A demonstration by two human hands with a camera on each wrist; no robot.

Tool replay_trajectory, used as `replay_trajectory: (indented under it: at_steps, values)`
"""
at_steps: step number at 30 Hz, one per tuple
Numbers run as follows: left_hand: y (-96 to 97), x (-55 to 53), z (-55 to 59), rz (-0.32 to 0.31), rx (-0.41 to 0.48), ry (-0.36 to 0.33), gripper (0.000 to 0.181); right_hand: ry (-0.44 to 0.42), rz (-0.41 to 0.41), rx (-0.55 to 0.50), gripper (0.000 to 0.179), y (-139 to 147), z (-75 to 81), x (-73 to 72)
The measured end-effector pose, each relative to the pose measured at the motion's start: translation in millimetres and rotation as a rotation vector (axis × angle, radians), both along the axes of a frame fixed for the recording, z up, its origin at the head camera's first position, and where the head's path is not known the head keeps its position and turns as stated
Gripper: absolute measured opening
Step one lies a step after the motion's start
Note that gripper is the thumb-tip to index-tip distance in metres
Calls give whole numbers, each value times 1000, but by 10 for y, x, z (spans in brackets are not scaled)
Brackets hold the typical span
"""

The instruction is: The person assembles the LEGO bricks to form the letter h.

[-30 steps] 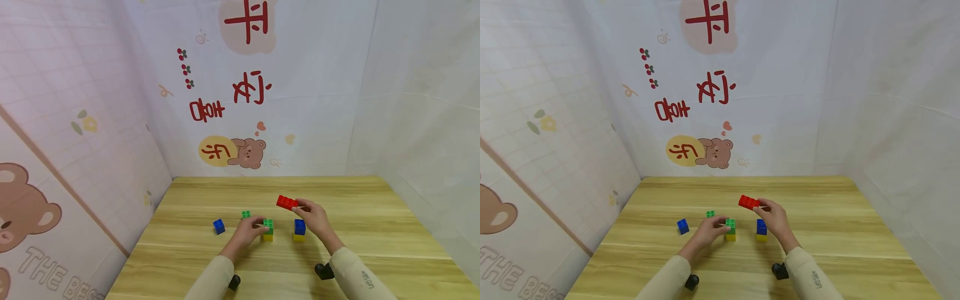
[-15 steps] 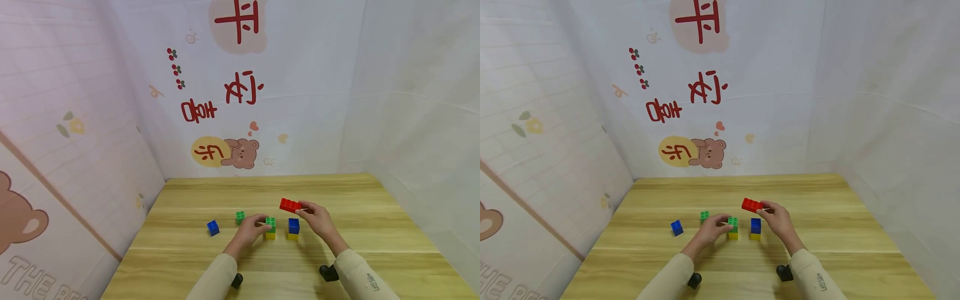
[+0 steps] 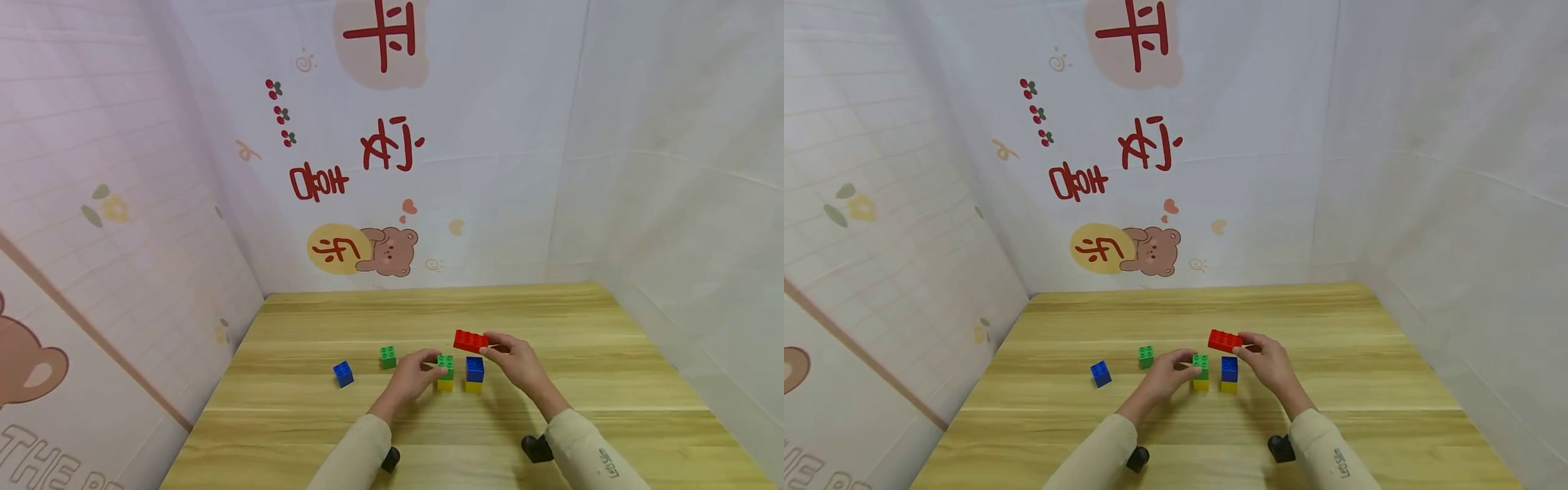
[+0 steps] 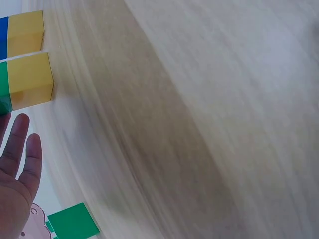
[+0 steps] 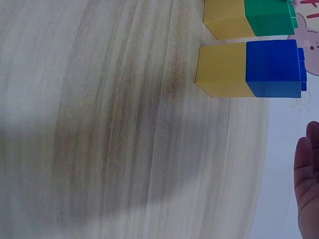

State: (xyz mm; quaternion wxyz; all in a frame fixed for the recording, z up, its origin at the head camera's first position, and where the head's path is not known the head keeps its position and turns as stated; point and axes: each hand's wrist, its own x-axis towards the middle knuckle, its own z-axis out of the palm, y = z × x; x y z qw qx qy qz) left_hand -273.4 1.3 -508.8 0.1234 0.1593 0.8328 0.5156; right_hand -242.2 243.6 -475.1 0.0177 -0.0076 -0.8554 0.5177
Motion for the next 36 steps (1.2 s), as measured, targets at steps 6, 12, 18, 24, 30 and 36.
replay_trajectory:
  at_steps: [6, 12, 18, 24, 30, 36]
  values:
    - [35, 15, -9, 4, -6, 17, 45, 0, 6, 2, 48, -5, -25, 9]
    - [40, 20, -30, 5, -22, 27, 47, 6, 22, 18, 47, -32, -45, 28]
    - [51, 20, -43, 8, -31, 21, 53, 6, 43, 29, 47, -68, -42, 49]
    - [77, 18, -56, 5, -24, 42, 48, 6, 50, 31, 47, -82, -44, 47]
    - [97, 36, -52, 5, -20, 48, 46, 9, 54, 32, 47, -60, -63, 39]
    - [99, 39, -53, 11, -35, 47, 48, -1, 52, 29, 46, -58, -64, 38]
